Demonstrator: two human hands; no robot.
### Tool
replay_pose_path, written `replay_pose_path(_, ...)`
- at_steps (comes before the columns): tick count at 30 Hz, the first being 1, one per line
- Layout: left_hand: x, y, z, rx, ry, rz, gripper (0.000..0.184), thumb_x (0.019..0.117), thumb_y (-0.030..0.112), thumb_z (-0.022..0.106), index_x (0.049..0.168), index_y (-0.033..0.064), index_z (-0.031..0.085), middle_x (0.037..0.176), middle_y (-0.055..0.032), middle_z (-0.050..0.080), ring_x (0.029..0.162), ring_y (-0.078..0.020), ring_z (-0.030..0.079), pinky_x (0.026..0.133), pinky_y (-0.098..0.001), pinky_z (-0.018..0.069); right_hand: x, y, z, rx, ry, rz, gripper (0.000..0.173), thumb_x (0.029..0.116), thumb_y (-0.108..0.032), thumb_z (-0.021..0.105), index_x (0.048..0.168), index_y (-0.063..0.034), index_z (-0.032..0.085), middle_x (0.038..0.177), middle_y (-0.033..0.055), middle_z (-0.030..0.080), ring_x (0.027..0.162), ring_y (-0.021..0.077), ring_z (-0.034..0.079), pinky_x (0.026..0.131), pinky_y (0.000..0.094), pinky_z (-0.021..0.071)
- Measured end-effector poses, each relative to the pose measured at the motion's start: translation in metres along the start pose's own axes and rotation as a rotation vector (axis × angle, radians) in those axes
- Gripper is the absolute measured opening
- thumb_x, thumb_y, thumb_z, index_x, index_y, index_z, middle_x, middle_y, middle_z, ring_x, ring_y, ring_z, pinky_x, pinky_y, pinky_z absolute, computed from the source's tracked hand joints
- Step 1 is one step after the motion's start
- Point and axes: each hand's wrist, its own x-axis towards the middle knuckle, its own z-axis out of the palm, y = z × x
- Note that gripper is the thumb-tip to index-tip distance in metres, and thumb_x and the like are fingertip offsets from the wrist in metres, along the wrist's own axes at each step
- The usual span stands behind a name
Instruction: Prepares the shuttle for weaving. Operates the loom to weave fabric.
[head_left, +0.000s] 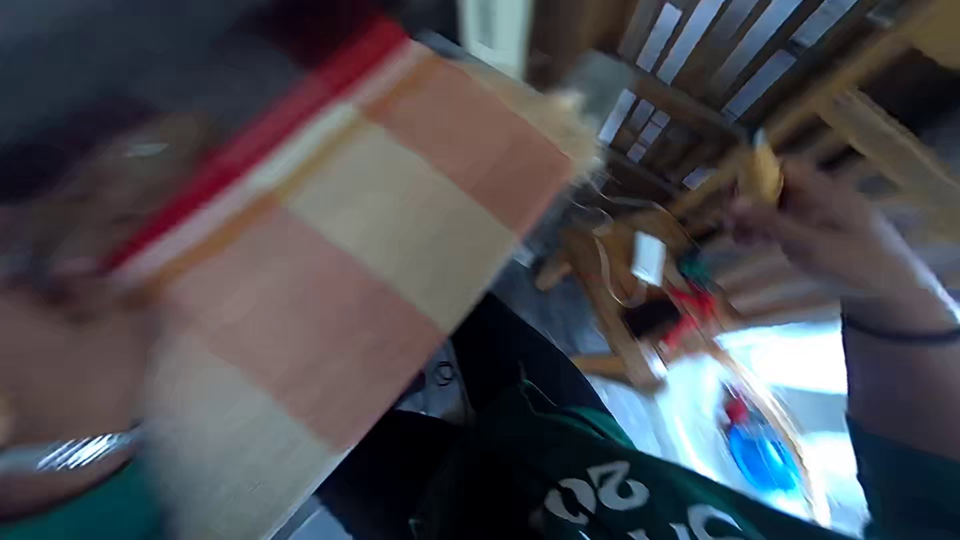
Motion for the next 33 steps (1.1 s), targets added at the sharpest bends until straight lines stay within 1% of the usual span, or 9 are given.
replay_pose_path(2,0.002,0.004,-0.012,0.043,0.078,0.064,0.057,0.1069,0.026,0.049,0.155,0.0006,0.032,0.151,-0.0308,0.043,0.139,-0.054,0.04,0.113,-0.0727,0.0267,0.046,-0.03,0.055,0.061,-0.169,-0.138,0.041,0.1001,-0.038,0.061,0.136,-0.0187,0.055,0.094,-0.0004,0.065,0.069,0.0079,0.061,0.061,0.0268,0.0549)
replay_pose_path(7,0.016,-0.011,-0.011,0.02,0.192,0.02,0.054,0.0991,0.024,0.061,0.147,0.0039,0.045,0.141,-0.0212,0.058,0.13,-0.047,0.052,0.107,-0.0737,0.0319,0.118,-0.149,0.175,0.297,-0.428,-0.528,0.037,0.0999,-0.041,0.062,0.131,-0.0204,0.058,0.092,-0.0046,0.064,0.07,0.0059,0.06,0.061,0.0226,0.0535)
replay_pose_path(12,0.01,-0.007,-0.009,0.115,0.256,0.039,0.059,0.0958,0.028,0.061,0.151,0.011,0.045,0.144,-0.0165,0.054,0.134,-0.0416,0.047,0.11,-0.0713,0.0285,0.17,-0.266,0.274,0.443,-0.651,-0.713,0.048,0.1085,-0.041,0.033,0.143,-0.0135,0.051,0.099,0.0014,0.063,0.07,0.0099,0.058,0.06,0.0262,0.0516)
replay_pose_path(16,0.01,-0.022,0.005,0.128,0.245,0.03,0.06,0.0987,0.033,0.059,0.154,0.0159,0.044,0.151,-0.0105,0.052,0.142,-0.0359,0.045,0.115,-0.0722,0.0247,0.186,-0.343,0.316,0.278,-0.677,-0.843,0.039,0.1098,-0.03,0.034,0.134,-0.011,0.059,0.096,0.0052,0.065,0.069,0.0136,0.058,0.06,0.0307,0.0505)
replay_pose_path(20,0.011,-0.018,-0.001,-0.063,0.395,0.086,0.063,0.1013,0.037,0.059,0.155,0.0119,0.04,0.158,-0.0083,0.045,0.145,-0.0282,0.041,0.118,-0.0615,0.0284,0.19,-0.362,0.341,0.24,-0.712,-0.976,0.032,0.11,-0.03,0.044,0.13,-0.0122,0.061,0.096,0.0049,0.067,0.076,0.0146,0.064,0.068,0.0348,0.0566)
replay_pose_path(23,0.009,-0.003,-0.01,-0.372,0.437,0.12,0.061,0.1024,0.031,0.062,0.153,0.006,0.037,0.152,-0.0133,0.048,0.136,-0.0244,0.05,0.111,-0.0482,0.0455,0.197,-0.35,0.354,0.374,-0.973,-0.814,0.031,0.1084,-0.027,0.051,0.136,-0.0129,0.056,0.112,0.006,0.07,0.096,0.0164,0.07,0.086,0.0362,0.0608)
replay_pose_path(25,0.009,0.005,-0.01,-0.555,0.423,0.102,0.061,0.1011,0.026,0.065,0.152,0.007,0.038,0.144,-0.0118,0.052,0.123,-0.0216,0.059,0.1,-0.0423,0.055,0.199,-0.345,0.356,0.542,-1.174,-0.592,0.032,0.1081,-0.021,0.051,0.139,-0.0134,0.052,0.118,0.009,0.069,0.099,0.0192,0.07,0.088,0.0358,0.0597)
replay_pose_path(29,0.009,0.006,-0.012,-0.634,0.445,0.082,0.056,0.1022,0.025,0.063,0.149,0.0062,0.039,0.137,-0.0122,0.055,0.114,-0.021,0.063,0.088,-0.0373,0.0598,0.201,-0.342,0.355,0.796,-1.395,-0.398,0.034,0.1086,-0.015,0.044,0.143,-0.0139,0.049,0.123,0.0125,0.066,0.099,0.0204,0.07,0.087,0.0351,0.0601)
replay_pose_path(33,0.007,0.009,-0.026,-0.536,0.486,0.103,0.045,0.11,0.025,0.043,0.15,0.0045,0.042,0.135,-0.0123,0.056,0.11,-0.02,0.064,0.087,-0.0355,0.0591,0.203,-0.34,0.356,0.861,-1.424,-0.352,0.035,0.1099,-0.017,0.039,0.143,-0.0139,0.05,0.122,0.0158,0.066,0.098,0.0239,0.071,0.087,0.0386,0.0609)
